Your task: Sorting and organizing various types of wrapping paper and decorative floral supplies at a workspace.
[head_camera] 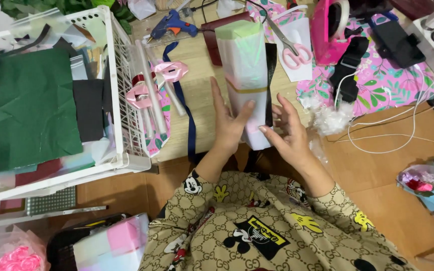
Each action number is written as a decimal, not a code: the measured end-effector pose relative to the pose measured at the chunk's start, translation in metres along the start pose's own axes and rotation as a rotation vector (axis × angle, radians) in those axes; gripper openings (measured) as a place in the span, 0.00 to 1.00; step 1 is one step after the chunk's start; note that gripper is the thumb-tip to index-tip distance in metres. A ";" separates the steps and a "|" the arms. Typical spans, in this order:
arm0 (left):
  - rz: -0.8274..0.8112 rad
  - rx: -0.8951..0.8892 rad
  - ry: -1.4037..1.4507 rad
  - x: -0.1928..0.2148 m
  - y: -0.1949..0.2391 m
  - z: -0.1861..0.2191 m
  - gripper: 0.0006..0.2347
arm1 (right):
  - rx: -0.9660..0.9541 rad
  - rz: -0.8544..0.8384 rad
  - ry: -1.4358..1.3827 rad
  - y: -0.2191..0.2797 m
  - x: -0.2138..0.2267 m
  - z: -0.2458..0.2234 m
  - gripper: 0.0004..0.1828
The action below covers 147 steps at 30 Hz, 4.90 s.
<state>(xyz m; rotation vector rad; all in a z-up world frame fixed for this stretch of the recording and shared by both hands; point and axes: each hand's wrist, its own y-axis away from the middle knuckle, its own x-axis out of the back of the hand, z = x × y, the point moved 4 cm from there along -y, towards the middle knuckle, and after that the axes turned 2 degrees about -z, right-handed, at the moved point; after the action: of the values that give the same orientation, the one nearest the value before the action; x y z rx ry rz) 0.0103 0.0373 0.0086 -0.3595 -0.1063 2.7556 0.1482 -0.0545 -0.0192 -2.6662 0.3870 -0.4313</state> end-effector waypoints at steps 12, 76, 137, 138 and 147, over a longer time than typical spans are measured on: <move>0.015 0.115 0.094 -0.005 0.002 -0.004 0.40 | 0.087 0.165 -0.014 0.003 0.056 0.005 0.16; -0.026 0.230 0.189 -0.004 0.008 -0.035 0.37 | 0.052 -0.105 0.551 0.054 0.157 0.065 0.15; 0.084 0.081 0.152 -0.003 -0.003 0.001 0.43 | 0.446 0.075 0.488 -0.005 0.077 -0.003 0.22; 0.094 0.068 0.140 -0.002 -0.002 0.003 0.44 | 0.513 -0.012 0.456 -0.011 0.060 -0.009 0.23; 0.183 -0.004 0.046 0.010 0.002 0.000 0.42 | 0.698 -0.026 0.776 -0.030 0.017 -0.030 0.21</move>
<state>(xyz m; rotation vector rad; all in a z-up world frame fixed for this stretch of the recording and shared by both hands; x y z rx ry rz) 0.0006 0.0395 0.0060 -0.4547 -0.0708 2.9249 0.1590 -0.0439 0.0238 -1.7489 0.3294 -1.3331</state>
